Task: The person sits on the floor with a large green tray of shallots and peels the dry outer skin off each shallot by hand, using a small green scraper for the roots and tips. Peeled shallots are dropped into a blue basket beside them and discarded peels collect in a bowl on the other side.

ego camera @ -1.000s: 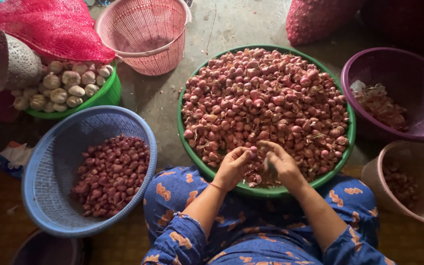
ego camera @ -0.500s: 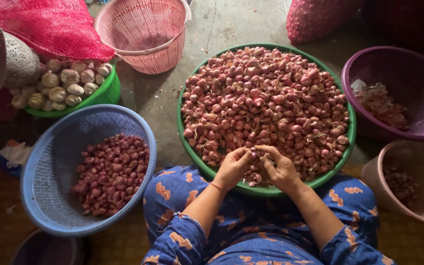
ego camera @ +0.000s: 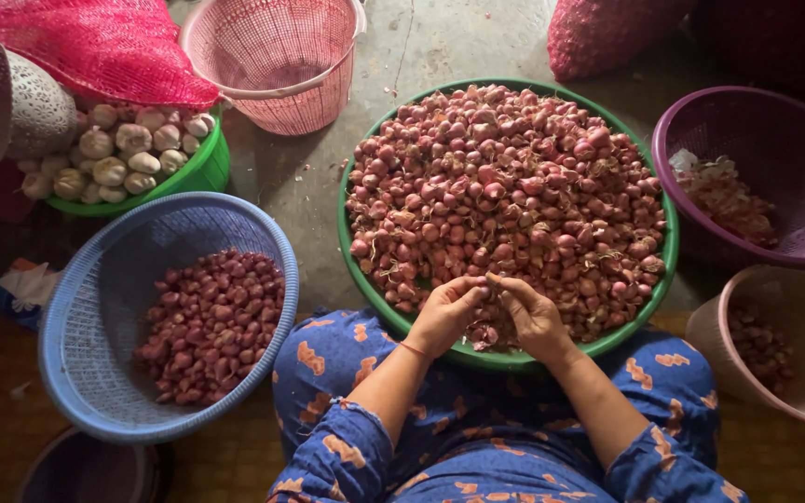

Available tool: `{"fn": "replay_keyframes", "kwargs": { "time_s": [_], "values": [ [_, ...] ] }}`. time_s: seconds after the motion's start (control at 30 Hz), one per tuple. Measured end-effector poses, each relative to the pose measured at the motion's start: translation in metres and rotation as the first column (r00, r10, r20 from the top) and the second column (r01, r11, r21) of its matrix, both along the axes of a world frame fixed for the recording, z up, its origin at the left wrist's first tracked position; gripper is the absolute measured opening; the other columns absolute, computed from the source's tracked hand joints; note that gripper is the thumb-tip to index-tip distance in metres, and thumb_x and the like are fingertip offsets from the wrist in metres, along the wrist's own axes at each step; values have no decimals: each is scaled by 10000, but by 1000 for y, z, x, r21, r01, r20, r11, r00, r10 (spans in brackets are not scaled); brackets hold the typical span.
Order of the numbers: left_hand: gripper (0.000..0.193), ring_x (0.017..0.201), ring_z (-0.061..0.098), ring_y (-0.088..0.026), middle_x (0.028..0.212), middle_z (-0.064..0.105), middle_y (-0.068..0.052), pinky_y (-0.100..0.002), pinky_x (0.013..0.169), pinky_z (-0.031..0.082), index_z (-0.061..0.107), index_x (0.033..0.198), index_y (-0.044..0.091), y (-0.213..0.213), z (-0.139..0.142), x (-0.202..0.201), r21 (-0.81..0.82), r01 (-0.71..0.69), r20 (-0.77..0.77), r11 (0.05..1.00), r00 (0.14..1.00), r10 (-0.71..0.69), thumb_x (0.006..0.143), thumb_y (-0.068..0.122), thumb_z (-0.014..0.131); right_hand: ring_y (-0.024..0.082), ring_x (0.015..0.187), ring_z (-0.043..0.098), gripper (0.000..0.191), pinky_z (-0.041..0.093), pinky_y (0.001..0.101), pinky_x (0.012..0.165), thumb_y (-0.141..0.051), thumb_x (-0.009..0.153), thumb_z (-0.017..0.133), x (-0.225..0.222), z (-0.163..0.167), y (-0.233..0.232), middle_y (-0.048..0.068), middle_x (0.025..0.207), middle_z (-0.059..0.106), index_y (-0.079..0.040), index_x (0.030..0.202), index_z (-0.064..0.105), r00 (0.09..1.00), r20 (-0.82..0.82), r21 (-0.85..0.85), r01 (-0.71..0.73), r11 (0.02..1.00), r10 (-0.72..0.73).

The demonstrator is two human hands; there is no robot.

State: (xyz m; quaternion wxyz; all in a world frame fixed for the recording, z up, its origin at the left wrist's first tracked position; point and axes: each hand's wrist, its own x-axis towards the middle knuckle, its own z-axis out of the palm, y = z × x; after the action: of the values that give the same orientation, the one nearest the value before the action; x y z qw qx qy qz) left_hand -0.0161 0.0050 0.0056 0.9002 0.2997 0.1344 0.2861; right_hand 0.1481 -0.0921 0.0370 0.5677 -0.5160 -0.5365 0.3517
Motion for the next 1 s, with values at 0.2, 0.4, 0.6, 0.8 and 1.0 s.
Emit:
{"fn": "replay_keyframes", "kwargs": {
  "time_s": [0.2, 0.4, 0.6, 0.8, 1.0],
  "values": [
    [244, 1036, 699, -173, 1119, 701, -72, -355, 951, 616, 633, 1261, -16, -2, 14, 1, 90, -18, -25, 996, 999, 20, 1034, 71, 607, 73, 742, 544, 369, 467, 215, 656, -120, 1068, 543, 3, 8, 3, 20, 848, 620, -51, 1413, 654, 985, 35, -253, 172, 952, -168],
    [239, 986, 676, -126, 1066, 704, -50, -284, 832, 584, 598, 1238, 69, -3, 24, -3, 213, -59, -123, 975, 989, 86, 1003, 66, 645, 49, 664, 586, 324, 477, 199, 570, -130, 980, 624, 15, 15, 1, -2, 861, 696, -47, 1292, 656, 982, -95, -326, 122, 937, -161],
    [245, 889, 637, -79, 1031, 685, -28, -219, 718, 533, 610, 1238, 77, -1, 17, -8, 310, 7, -221, 951, 973, 65, 1005, 102, 682, 59, 774, 645, 207, 536, 220, 663, -159, 980, 696, 8, 11, 7, 45, 962, 752, -7, 1119, 719, 989, 21, -236, 148, 960, -148],
    [246, 846, 667, -84, 988, 736, -42, -228, 720, 545, 640, 1245, 30, -3, 19, -8, 400, 47, -267, 915, 961, 68, 1019, 126, 659, 58, 798, 679, 273, 573, 243, 674, -205, 941, 750, 5, 28, -6, 38, 927, 745, -5, 1123, 708, 1000, -26, -327, -25, 945, 17],
    [284, 764, 677, -93, 917, 745, -57, -253, 656, 548, 660, 1257, 62, -8, 26, -3, 525, 114, -381, 843, 918, 113, 988, 156, 663, 113, 706, 675, 297, 541, 273, 603, -223, 864, 782, 25, 40, -18, 73, 847, 738, -41, 1093, 731, 991, -35, -590, 84, 803, -129]
  ]
}}
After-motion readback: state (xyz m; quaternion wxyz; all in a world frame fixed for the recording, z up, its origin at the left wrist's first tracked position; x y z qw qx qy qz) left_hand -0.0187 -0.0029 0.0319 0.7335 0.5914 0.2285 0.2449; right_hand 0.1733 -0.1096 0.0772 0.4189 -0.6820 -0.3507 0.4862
